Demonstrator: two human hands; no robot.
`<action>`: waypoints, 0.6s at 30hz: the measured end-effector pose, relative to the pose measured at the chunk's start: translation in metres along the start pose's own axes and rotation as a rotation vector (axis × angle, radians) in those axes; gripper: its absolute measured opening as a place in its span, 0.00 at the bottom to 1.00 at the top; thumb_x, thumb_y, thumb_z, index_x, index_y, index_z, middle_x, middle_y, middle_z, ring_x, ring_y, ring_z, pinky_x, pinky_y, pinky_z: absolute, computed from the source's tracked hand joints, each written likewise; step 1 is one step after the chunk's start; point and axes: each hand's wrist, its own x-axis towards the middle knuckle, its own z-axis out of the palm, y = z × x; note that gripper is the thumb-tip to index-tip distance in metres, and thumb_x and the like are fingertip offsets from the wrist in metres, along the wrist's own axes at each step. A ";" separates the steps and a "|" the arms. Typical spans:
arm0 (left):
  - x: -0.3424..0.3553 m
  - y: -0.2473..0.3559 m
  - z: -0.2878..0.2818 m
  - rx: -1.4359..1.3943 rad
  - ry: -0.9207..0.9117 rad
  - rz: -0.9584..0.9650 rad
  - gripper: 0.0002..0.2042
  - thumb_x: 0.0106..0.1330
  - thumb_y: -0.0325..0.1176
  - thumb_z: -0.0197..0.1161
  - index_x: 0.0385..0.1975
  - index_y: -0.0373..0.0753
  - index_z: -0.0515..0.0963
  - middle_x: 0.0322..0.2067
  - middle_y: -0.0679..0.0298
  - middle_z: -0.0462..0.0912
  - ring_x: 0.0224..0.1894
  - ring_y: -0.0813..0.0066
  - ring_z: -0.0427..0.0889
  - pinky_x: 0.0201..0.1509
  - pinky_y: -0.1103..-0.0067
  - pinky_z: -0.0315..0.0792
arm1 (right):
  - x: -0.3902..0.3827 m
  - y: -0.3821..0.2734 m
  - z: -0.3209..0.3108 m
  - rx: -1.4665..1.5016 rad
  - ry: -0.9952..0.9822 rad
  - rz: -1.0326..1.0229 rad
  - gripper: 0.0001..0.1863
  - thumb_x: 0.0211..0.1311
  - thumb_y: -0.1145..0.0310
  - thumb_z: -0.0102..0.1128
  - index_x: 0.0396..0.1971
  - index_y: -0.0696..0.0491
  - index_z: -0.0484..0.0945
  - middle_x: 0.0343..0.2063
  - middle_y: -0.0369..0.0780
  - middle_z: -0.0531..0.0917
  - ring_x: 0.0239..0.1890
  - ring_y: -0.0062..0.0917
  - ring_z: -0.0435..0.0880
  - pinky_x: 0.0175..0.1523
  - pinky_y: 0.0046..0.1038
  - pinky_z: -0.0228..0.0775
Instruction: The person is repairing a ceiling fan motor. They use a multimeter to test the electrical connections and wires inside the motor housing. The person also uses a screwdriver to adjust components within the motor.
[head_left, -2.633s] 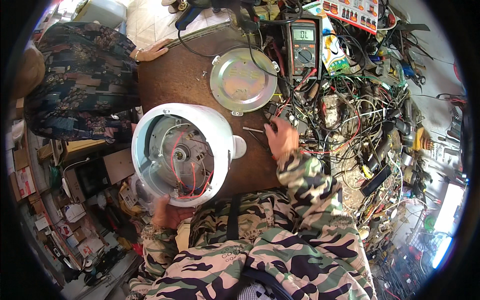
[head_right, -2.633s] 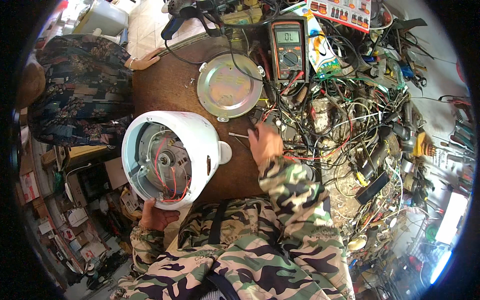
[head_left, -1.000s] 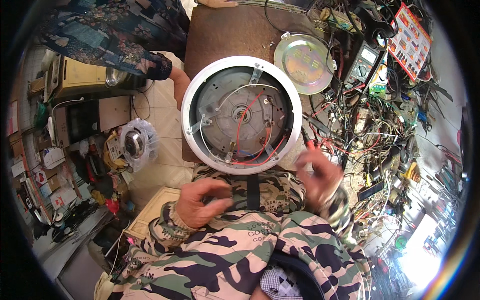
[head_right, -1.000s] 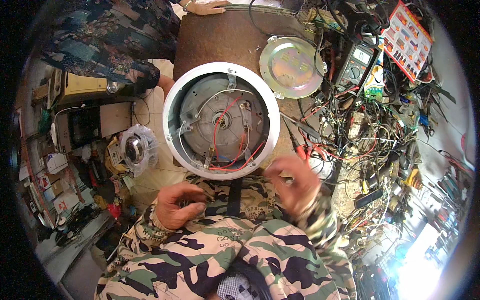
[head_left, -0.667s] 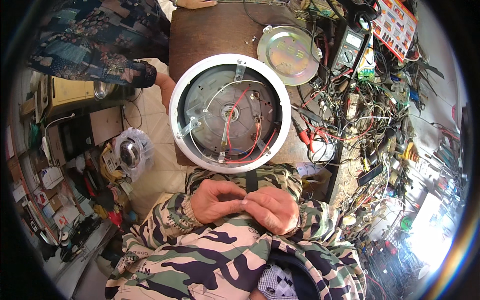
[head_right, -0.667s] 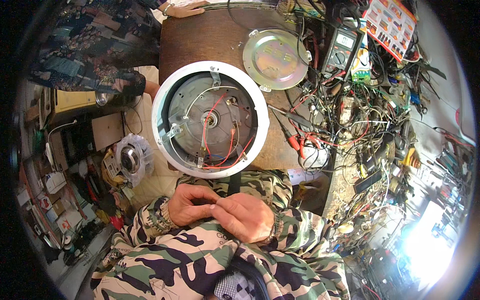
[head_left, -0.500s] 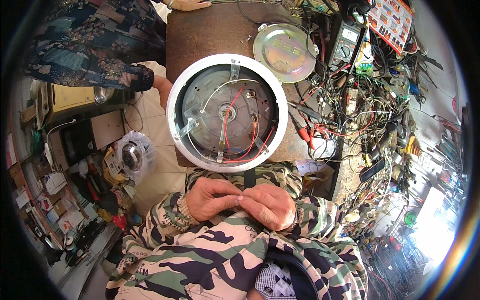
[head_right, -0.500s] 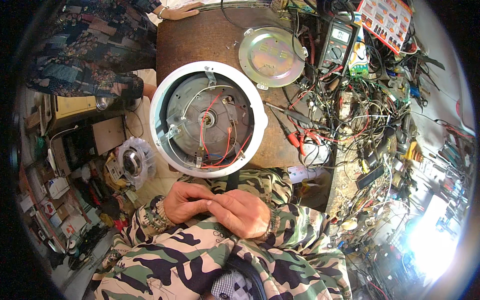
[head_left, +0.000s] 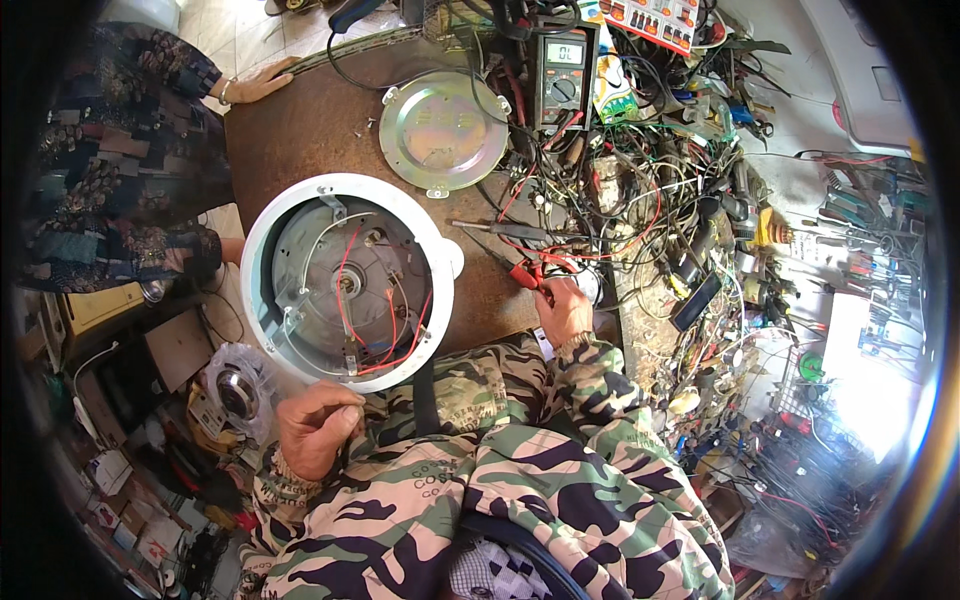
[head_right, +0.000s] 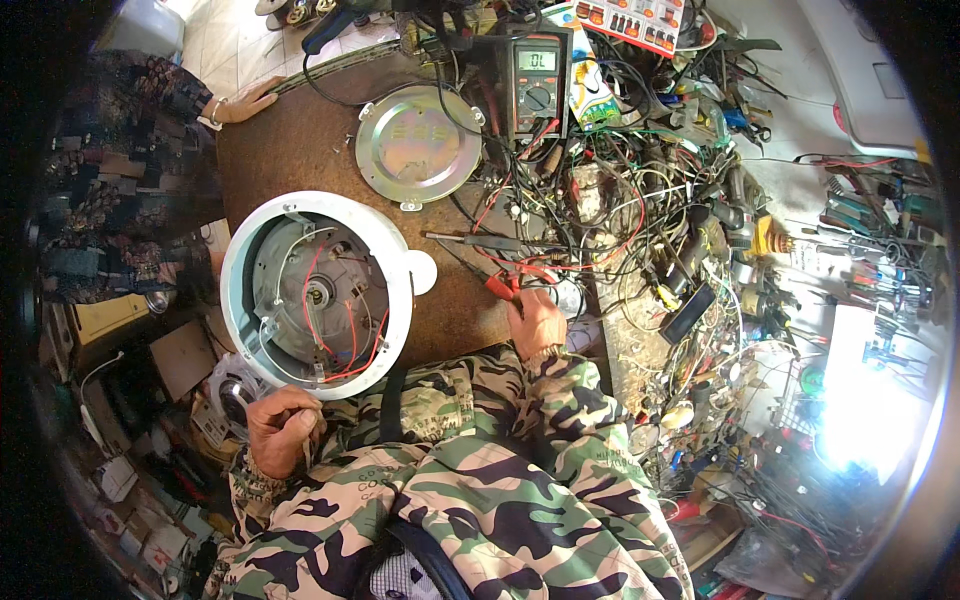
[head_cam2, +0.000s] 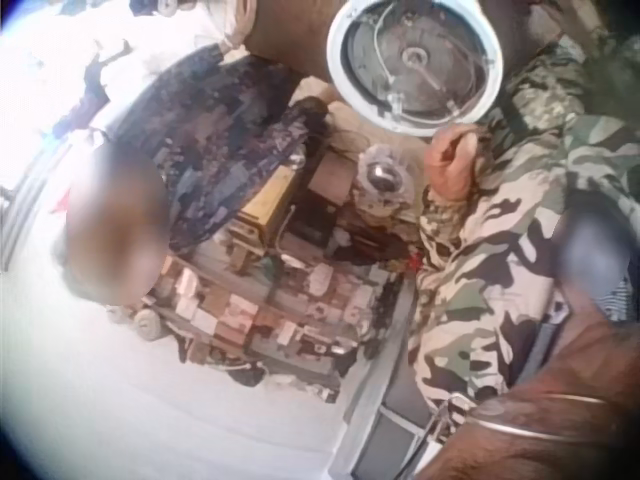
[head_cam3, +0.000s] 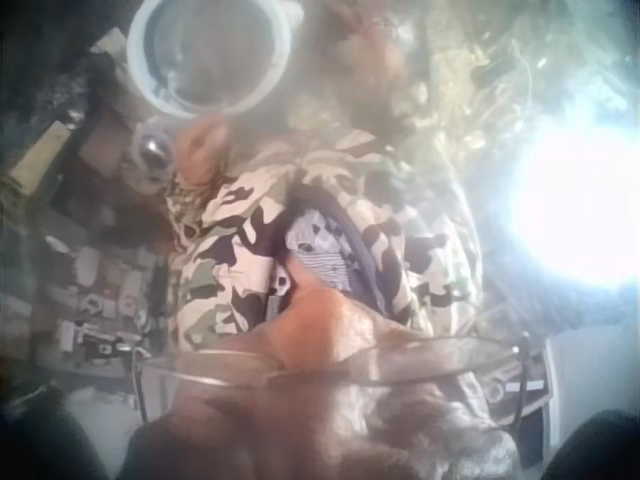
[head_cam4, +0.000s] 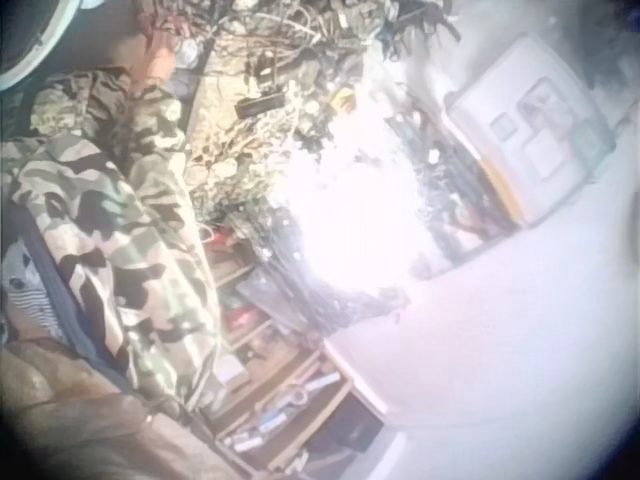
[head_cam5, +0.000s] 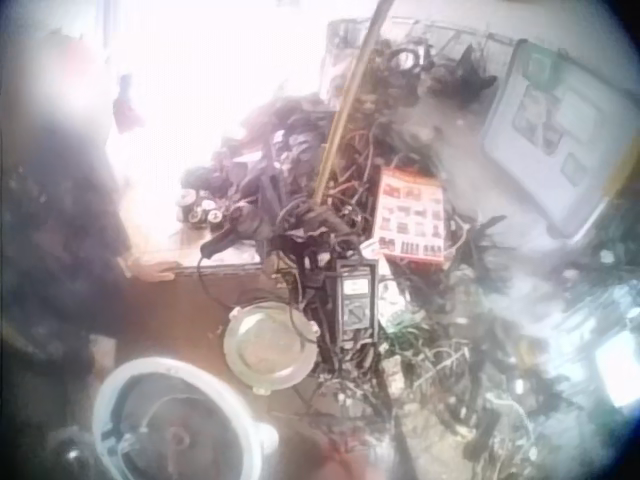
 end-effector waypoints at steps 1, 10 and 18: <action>0.002 0.000 0.001 -0.001 0.004 0.007 0.08 0.69 0.21 0.62 0.44 0.25 0.81 0.32 0.59 0.81 0.29 0.75 0.80 0.34 0.79 0.74 | 0.002 0.004 0.007 -0.043 0.031 -0.009 0.14 0.58 0.65 0.71 0.40 0.55 0.82 0.35 0.46 0.83 0.36 0.47 0.85 0.40 0.44 0.78; -0.008 -0.014 0.002 -0.230 0.175 0.046 0.08 0.70 0.23 0.65 0.46 0.28 0.80 0.38 0.53 0.87 0.35 0.67 0.87 0.40 0.73 0.85 | 0.025 0.009 0.049 -0.155 0.028 -0.153 0.17 0.51 0.65 0.73 0.39 0.53 0.79 0.39 0.47 0.80 0.45 0.49 0.80 0.47 0.49 0.75; -0.029 -0.045 -0.012 -0.557 0.371 0.198 0.09 0.68 0.27 0.69 0.44 0.31 0.82 0.37 0.55 0.86 0.33 0.67 0.87 0.40 0.73 0.84 | -0.003 -0.038 -0.075 0.597 0.136 0.140 0.17 0.65 0.81 0.62 0.52 0.59 0.72 0.52 0.51 0.84 0.48 0.34 0.88 0.52 0.32 0.82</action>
